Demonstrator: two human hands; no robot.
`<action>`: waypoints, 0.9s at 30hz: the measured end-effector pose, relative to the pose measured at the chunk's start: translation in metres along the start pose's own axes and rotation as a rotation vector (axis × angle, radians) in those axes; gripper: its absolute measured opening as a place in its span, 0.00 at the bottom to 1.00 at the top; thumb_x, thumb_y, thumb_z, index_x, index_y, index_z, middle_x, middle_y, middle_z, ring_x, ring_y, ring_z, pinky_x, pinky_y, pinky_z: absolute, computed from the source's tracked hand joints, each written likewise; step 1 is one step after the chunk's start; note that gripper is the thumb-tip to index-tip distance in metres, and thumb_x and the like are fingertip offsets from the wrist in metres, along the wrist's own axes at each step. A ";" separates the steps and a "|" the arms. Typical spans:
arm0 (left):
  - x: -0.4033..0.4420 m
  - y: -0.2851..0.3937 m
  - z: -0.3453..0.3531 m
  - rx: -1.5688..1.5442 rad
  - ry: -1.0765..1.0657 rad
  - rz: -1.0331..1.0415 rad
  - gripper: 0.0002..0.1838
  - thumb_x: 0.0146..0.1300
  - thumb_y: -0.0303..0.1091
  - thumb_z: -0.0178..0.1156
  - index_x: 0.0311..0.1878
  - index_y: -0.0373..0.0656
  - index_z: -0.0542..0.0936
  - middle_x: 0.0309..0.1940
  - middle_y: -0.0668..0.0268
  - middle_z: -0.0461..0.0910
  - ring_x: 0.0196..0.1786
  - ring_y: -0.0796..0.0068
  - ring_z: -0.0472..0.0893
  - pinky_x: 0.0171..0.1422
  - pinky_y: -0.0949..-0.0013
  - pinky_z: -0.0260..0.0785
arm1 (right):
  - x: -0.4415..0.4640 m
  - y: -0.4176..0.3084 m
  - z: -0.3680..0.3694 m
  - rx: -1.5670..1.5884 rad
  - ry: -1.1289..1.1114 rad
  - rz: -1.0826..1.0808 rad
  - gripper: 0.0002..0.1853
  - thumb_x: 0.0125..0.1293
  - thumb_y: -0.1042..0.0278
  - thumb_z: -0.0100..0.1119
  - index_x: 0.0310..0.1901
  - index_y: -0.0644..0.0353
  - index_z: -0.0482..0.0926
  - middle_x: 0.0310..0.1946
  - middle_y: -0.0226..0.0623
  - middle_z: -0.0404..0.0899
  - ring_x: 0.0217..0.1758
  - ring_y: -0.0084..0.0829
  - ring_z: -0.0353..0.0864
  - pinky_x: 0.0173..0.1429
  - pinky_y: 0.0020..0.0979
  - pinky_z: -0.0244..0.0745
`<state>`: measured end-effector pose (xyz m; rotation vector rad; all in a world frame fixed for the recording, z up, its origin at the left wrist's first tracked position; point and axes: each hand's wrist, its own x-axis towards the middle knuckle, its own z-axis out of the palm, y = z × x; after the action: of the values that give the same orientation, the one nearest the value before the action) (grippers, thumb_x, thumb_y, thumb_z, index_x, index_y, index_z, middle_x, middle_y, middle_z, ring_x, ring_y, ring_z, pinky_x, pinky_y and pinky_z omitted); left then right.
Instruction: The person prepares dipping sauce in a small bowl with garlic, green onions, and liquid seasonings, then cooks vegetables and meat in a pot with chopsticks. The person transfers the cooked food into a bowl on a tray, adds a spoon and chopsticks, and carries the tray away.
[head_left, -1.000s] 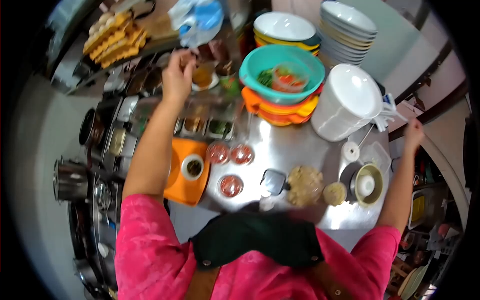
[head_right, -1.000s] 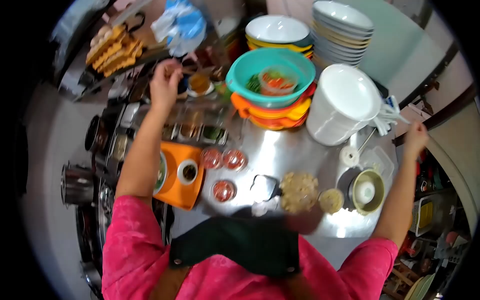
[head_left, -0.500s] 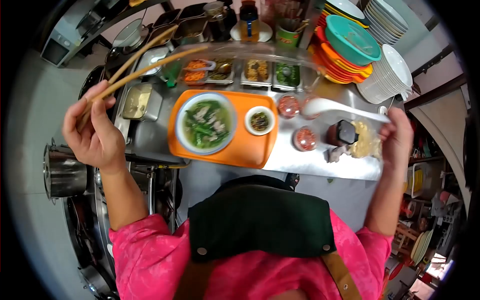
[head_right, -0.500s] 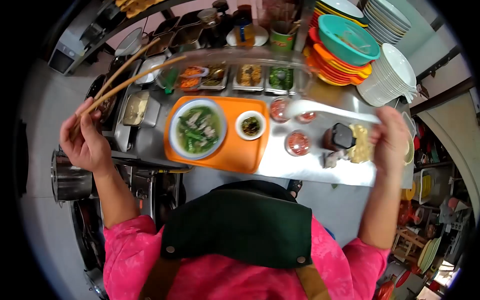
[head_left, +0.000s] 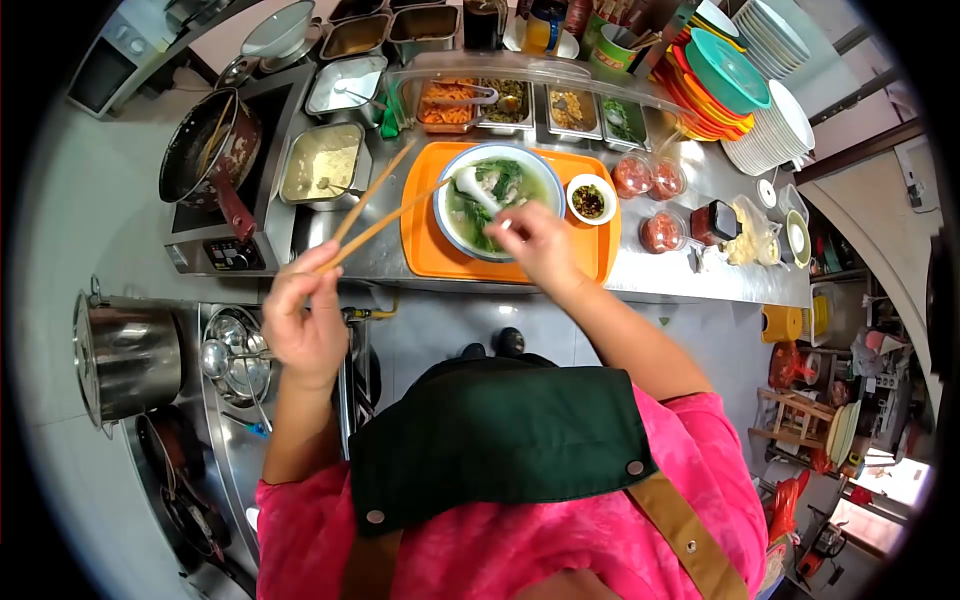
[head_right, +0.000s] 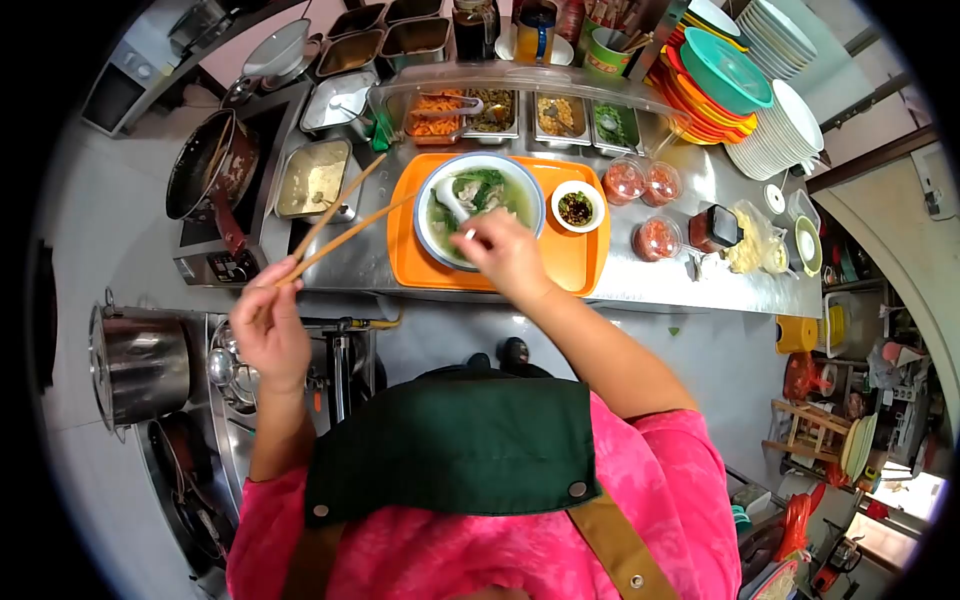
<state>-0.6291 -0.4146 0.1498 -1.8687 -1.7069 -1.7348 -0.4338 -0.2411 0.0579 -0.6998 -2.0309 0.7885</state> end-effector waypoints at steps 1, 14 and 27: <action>-0.005 -0.002 0.004 0.055 -0.022 0.014 0.11 0.61 0.16 0.47 0.44 0.37 0.62 0.44 0.44 0.73 0.46 0.61 0.77 0.45 0.71 0.73 | -0.009 -0.005 0.003 -0.015 -0.088 -0.041 0.11 0.48 0.67 0.67 0.31 0.60 0.78 0.23 0.37 0.73 0.24 0.33 0.73 0.28 0.29 0.69; -0.050 -0.018 0.123 -0.008 -0.426 0.340 0.14 0.50 0.21 0.58 0.42 0.39 0.73 0.50 0.55 0.71 0.48 0.59 0.74 0.53 0.63 0.68 | -0.041 -0.019 -0.046 1.218 0.060 0.758 0.14 0.69 0.62 0.41 0.36 0.65 0.71 0.41 0.46 0.74 0.39 0.33 0.79 0.45 0.31 0.75; -0.065 -0.176 0.142 0.278 -0.287 -0.901 0.14 0.56 0.34 0.58 0.39 0.32 0.73 0.35 0.49 0.79 0.39 0.57 0.79 0.43 0.64 0.68 | -0.085 0.129 -0.080 -0.199 0.168 0.891 0.21 0.55 0.59 0.59 0.44 0.66 0.72 0.35 0.53 0.78 0.39 0.47 0.78 0.44 0.38 0.72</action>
<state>-0.6468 -0.2940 -0.0512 -1.3427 -3.0324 -1.2942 -0.2989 -0.1961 -0.0420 -1.7782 -1.6128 0.9629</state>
